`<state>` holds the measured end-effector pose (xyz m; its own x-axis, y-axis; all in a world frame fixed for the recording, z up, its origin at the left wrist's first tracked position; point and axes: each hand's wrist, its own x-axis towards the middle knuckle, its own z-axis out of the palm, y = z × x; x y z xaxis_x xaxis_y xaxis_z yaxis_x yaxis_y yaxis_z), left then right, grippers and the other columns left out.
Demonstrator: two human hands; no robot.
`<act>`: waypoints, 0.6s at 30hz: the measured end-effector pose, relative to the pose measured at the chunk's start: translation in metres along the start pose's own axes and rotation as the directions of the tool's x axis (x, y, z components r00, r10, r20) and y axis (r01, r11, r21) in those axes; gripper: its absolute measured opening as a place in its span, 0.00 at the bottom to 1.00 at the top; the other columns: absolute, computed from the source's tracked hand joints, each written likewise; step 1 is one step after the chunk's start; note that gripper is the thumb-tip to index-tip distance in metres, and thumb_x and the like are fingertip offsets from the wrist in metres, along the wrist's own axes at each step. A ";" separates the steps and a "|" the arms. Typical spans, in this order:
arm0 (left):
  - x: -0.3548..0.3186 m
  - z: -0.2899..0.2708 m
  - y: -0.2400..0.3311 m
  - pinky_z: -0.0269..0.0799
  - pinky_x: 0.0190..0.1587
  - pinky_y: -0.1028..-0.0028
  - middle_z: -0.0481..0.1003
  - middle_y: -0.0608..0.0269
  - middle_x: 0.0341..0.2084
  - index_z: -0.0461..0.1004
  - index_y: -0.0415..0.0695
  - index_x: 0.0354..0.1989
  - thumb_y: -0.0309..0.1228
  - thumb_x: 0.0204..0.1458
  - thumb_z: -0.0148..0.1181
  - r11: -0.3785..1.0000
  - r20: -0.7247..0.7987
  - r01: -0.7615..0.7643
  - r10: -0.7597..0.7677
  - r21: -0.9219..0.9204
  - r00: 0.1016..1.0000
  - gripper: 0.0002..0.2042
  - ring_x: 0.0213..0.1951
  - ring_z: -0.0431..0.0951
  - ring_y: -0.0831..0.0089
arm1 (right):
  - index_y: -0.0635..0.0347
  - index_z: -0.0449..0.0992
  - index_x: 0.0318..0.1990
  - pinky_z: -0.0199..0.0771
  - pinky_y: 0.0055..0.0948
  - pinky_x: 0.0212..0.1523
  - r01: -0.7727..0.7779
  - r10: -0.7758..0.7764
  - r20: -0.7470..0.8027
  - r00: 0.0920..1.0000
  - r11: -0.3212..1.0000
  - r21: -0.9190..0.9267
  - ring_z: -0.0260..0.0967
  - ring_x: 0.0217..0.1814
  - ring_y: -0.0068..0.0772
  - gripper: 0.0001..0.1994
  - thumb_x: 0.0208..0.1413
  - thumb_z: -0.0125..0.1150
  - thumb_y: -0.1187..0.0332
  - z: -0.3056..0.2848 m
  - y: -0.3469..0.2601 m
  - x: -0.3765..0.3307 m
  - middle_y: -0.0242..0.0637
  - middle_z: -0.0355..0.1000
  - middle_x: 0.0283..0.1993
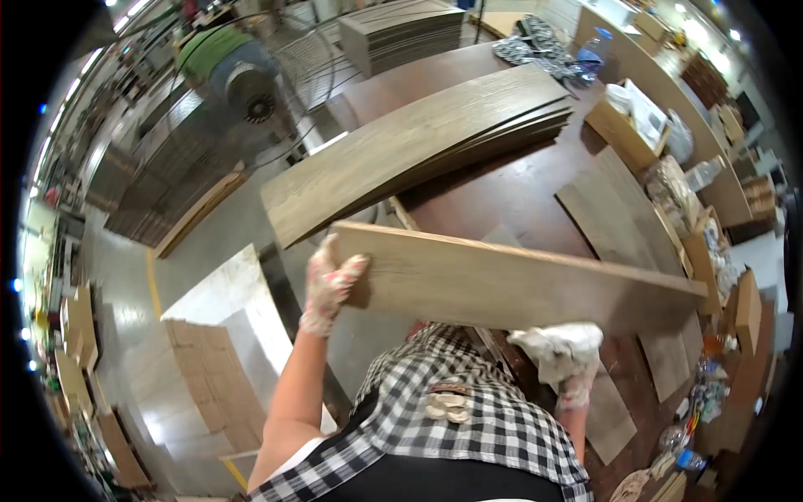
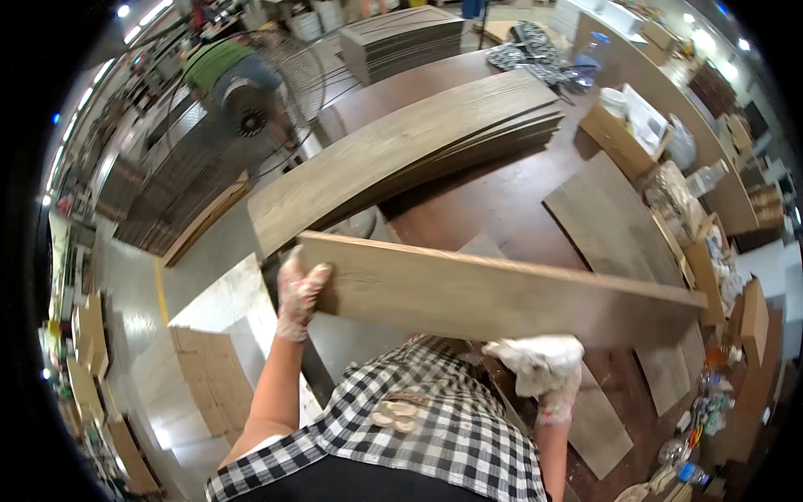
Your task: The person sands a stack of wooden boards with a sanding block and then wipes individual boards with a cloth.
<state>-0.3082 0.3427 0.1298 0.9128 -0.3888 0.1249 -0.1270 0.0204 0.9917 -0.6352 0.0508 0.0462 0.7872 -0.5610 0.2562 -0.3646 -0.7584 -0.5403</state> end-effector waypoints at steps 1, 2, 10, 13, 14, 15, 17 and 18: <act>-0.001 -0.012 -0.005 0.66 0.34 0.80 0.69 0.65 0.33 0.65 0.34 0.42 0.25 0.46 0.58 0.999 -0.135 -0.038 0.039 0.009 0.990 0.15 0.31 0.67 0.81 | 0.55 0.69 0.38 0.69 0.31 0.44 0.153 -0.139 0.071 0.988 0.955 -0.255 0.69 0.36 0.28 0.12 0.47 0.54 0.60 -0.002 -0.016 0.027 0.29 0.69 0.34; -0.003 -0.020 -0.006 0.65 0.36 0.79 0.69 0.64 0.34 0.66 0.34 0.42 0.25 0.47 0.57 0.998 -0.220 -0.049 0.054 0.032 0.974 0.14 0.31 0.67 0.80 | 0.57 0.69 0.38 0.69 0.30 0.43 -0.194 0.190 0.057 0.980 0.860 0.471 0.69 0.37 0.27 0.12 0.49 0.53 0.60 0.002 -0.032 0.055 0.30 0.69 0.35; 0.005 -0.095 -0.009 0.67 0.30 0.80 0.71 0.66 0.30 0.67 0.37 0.41 0.32 0.53 0.52 0.996 -0.498 0.027 0.018 0.083 0.867 0.12 0.29 0.69 0.81 | 0.62 0.70 0.41 0.71 0.25 0.37 -0.071 -0.081 0.120 0.989 0.447 0.892 0.69 0.36 0.25 0.12 0.56 0.45 0.65 0.080 -0.100 0.237 0.34 0.70 0.36; 0.019 -0.129 -0.030 0.64 0.36 0.81 0.71 0.68 0.31 0.69 0.37 0.41 0.37 0.52 0.54 0.983 -0.538 0.171 -0.110 0.064 0.836 0.15 0.32 0.67 0.81 | 0.61 0.70 0.36 0.71 0.26 0.31 -0.389 -0.010 0.402 0.916 0.228 0.893 0.68 0.30 0.24 0.11 0.57 0.44 0.64 0.096 -0.140 0.277 0.33 0.69 0.30; 0.027 -0.143 -0.045 0.65 0.38 0.79 0.71 0.64 0.36 0.66 0.38 0.48 0.37 0.51 0.54 0.964 -0.504 0.204 -0.093 0.170 0.859 0.19 0.35 0.68 0.79 | 0.61 0.69 0.34 0.69 0.25 0.28 -0.461 -0.015 0.488 0.873 0.305 0.834 0.67 0.26 0.25 0.10 0.56 0.45 0.64 0.093 -0.154 0.284 0.34 0.68 0.25; 0.035 -0.139 -0.052 0.65 0.38 0.79 0.71 0.64 0.36 0.66 0.38 0.48 0.37 0.51 0.54 0.967 -0.498 0.189 -0.082 0.169 0.863 0.19 0.35 0.68 0.79 | 0.60 0.70 0.33 0.69 0.25 0.27 -0.567 0.061 0.571 0.819 0.235 0.789 0.67 0.25 0.25 0.10 0.56 0.46 0.65 0.111 -0.144 0.301 0.34 0.68 0.24; 0.047 -0.125 -0.057 0.65 0.44 0.78 0.68 0.63 0.42 0.58 0.35 0.54 0.34 0.53 0.51 0.966 -0.457 0.145 -0.033 0.213 0.889 0.22 0.41 0.69 0.75 | 0.60 0.71 0.32 0.69 0.26 0.27 -0.378 -0.056 0.502 0.863 0.589 0.715 0.67 0.26 0.24 0.09 0.55 0.47 0.66 0.153 -0.120 0.330 0.32 0.68 0.24; 0.050 -0.114 -0.042 0.62 0.49 0.76 0.64 0.60 0.49 0.52 0.36 0.58 0.33 0.53 0.51 0.975 -0.411 0.213 -0.167 0.068 0.896 0.26 0.48 0.66 0.72 | 0.61 0.72 0.32 0.69 0.27 0.30 0.046 -0.206 0.203 0.957 0.801 0.597 0.69 0.27 0.29 0.09 0.53 0.47 0.67 0.156 -0.122 0.329 0.34 0.70 0.24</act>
<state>-0.2126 0.4272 0.0976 0.9988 0.0271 -0.0415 0.0446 -0.1256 0.9911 -0.2545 0.0104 0.0709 0.9298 -0.3130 0.1936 0.0408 -0.4352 -0.8994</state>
